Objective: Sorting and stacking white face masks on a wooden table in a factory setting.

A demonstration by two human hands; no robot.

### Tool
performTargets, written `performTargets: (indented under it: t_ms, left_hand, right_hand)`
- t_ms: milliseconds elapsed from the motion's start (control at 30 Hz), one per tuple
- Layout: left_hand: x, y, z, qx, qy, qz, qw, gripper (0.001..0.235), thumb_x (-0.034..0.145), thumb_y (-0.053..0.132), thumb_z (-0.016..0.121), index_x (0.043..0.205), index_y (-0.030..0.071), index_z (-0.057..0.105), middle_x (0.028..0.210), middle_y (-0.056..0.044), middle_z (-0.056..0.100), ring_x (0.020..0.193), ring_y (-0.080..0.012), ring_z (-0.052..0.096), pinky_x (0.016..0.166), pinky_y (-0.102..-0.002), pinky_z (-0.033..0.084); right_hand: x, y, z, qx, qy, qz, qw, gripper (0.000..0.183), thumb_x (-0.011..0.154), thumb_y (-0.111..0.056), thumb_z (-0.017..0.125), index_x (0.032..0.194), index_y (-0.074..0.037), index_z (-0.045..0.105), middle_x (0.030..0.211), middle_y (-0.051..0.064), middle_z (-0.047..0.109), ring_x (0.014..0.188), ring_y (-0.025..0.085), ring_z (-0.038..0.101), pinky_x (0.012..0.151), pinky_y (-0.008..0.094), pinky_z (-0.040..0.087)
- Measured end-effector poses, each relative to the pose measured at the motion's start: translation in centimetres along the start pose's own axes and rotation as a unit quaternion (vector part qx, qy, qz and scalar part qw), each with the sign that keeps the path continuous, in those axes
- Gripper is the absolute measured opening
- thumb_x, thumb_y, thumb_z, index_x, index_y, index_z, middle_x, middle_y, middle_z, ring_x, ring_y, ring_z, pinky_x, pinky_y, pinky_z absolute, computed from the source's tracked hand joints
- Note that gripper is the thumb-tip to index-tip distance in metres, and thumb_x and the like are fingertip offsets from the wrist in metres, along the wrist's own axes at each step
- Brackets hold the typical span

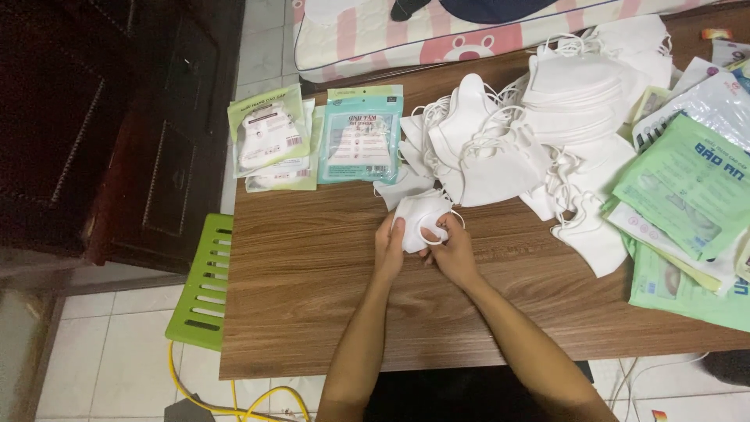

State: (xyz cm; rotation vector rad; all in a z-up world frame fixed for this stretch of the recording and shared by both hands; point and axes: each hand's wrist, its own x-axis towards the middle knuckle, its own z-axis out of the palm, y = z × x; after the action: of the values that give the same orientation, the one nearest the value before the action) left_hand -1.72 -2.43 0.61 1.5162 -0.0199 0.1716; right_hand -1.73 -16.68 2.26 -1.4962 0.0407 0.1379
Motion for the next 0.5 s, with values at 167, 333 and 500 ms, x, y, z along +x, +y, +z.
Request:
performTargets:
  t_ms: [167,333,500]
  left_hand:
    - [-0.1,0.0,0.0,0.002,-0.005,0.018,1.000,0.048,0.109,0.039,0.044,0.137,0.006,0.063,0.120,-0.016,0.069,0.111,-0.0201,0.060,0.099,-0.043,0.049]
    - [0.0,-0.8,0.0,-0.003,-0.008,0.024,1.000,0.047,0.108,0.039,0.048,0.137,0.006,0.064,0.119,-0.017,0.070,0.110,-0.0211,0.060,0.099,-0.044,0.049]
    - [-0.1,-0.3,0.2,-0.002,-0.007,0.034,0.999,0.041,0.105,0.034,0.055,0.135,0.007,0.065,0.117,-0.015,0.070,0.109,-0.0195,0.059,0.099,-0.044,0.049]
  right_hand:
    - [0.2,0.5,0.0,0.009,0.002,-0.005,1.000,0.023,0.097,-0.009,0.068,0.101,-0.001,0.048,0.060,0.022,0.066,0.042,0.024,0.066,0.037,0.031,0.057]
    - [0.0,0.0,0.1,0.013,0.002,-0.015,1.000,0.022,0.096,-0.008,0.068,0.099,0.000,0.049,0.062,0.022,0.067,0.046,0.024,0.069,0.037,0.031,0.059]
    - [0.0,0.2,0.1,0.002,0.001,-0.029,1.000,0.022,0.096,-0.008,0.070,0.097,0.001,0.050,0.064,0.020,0.067,0.048,0.023,0.070,0.038,0.031,0.060]
